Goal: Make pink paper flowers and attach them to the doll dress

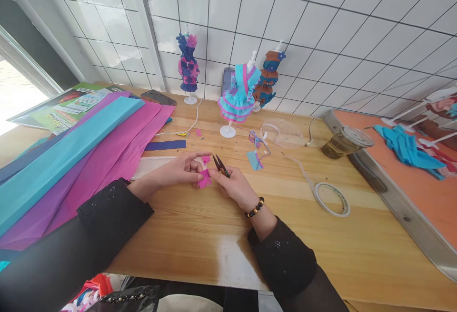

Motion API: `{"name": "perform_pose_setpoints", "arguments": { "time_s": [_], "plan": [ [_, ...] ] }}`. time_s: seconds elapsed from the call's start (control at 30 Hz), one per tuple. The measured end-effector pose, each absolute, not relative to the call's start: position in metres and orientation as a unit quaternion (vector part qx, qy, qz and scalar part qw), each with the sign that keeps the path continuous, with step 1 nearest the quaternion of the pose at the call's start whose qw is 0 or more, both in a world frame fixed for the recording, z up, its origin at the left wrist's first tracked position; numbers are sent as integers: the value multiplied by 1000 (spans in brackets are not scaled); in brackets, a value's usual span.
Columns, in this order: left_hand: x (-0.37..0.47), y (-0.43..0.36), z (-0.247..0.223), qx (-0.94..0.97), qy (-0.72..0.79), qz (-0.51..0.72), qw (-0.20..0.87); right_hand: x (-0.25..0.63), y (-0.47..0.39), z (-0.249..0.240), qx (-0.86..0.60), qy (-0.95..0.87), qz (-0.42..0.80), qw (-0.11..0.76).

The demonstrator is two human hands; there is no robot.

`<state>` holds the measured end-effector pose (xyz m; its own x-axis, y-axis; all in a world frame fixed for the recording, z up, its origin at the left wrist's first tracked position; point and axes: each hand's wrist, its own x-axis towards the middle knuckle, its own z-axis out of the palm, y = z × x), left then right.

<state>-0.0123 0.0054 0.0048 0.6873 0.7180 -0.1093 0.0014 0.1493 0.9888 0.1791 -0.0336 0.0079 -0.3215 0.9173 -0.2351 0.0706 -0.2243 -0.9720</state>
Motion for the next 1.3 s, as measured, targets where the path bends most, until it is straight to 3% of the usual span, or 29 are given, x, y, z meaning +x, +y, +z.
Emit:
{"name": "perform_pose_setpoints", "arguments": {
  "time_s": [0.2, 0.4, 0.6, 1.3],
  "plan": [
    [-12, 4, 5, 596, 284, 232, 714, 179, -34, 10, -489, -568, 591, 299],
    [-8, 5, 4, 600, 339, 279, 669, 177, -31, 4, -516, -536, 544, 388],
    [3, 1, 2, 557, 373, 276, 689, 175, -29, -5, -535, -508, 510, 443],
    [2, 5, 0, 525, 393, 307, 690, 170, -34, 2, -512, -539, 551, 381]
  ]
}}
